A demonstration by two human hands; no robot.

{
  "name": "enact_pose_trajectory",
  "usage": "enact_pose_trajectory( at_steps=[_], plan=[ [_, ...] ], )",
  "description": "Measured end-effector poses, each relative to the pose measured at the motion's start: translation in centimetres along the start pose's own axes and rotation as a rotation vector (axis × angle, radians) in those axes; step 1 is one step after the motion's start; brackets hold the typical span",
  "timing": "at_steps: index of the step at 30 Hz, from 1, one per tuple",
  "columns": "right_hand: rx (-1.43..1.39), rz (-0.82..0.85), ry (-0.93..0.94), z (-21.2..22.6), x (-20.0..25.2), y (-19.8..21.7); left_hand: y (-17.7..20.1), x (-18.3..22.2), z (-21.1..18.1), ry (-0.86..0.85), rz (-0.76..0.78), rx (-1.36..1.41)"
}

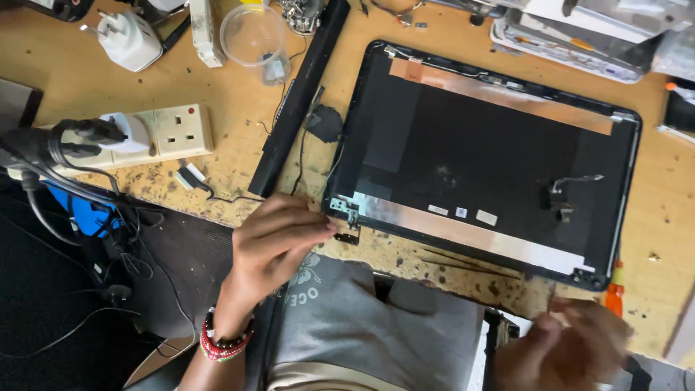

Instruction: The person works on a disassembled laptop screen assembly on a cluttered repair bench. They first use a screwdriver on the screen frame, handle a small hinge bracket by hand, then use a soldering iron with a thin probe to solder the bracket area, producing smoke, before lifting the iron away.

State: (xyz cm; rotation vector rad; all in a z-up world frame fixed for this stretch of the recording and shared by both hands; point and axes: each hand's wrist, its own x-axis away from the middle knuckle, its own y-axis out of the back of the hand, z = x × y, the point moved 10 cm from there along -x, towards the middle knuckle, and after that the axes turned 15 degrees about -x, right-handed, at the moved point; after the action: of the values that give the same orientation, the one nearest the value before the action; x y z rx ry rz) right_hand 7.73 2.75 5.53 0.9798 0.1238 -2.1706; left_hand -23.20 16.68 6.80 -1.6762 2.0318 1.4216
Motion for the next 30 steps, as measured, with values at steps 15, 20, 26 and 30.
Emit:
enact_pose_trajectory(
  at_steps=[15, 20, 26, 30],
  plan=[
    [-0.064, 0.702, 0.042, 7.3, -1.0, -19.7, 0.3, -2.0, 1.1, 0.036, 0.090, -0.023],
    [-0.047, 0.726, 0.001, 7.1, -1.3, -20.3, 0.2, -2.4, 1.2, 0.043, 0.097, -0.057],
    [-0.003, 0.787, -0.088, 6.8, -1.2, -20.3, 0.1, -2.4, 1.4, 0.059, 0.124, -0.105],
    [-0.043, 0.805, -0.049, 7.0, -1.6, -20.6, 0.3, -2.7, 1.3, 0.068, 0.104, -0.111]
  ],
)
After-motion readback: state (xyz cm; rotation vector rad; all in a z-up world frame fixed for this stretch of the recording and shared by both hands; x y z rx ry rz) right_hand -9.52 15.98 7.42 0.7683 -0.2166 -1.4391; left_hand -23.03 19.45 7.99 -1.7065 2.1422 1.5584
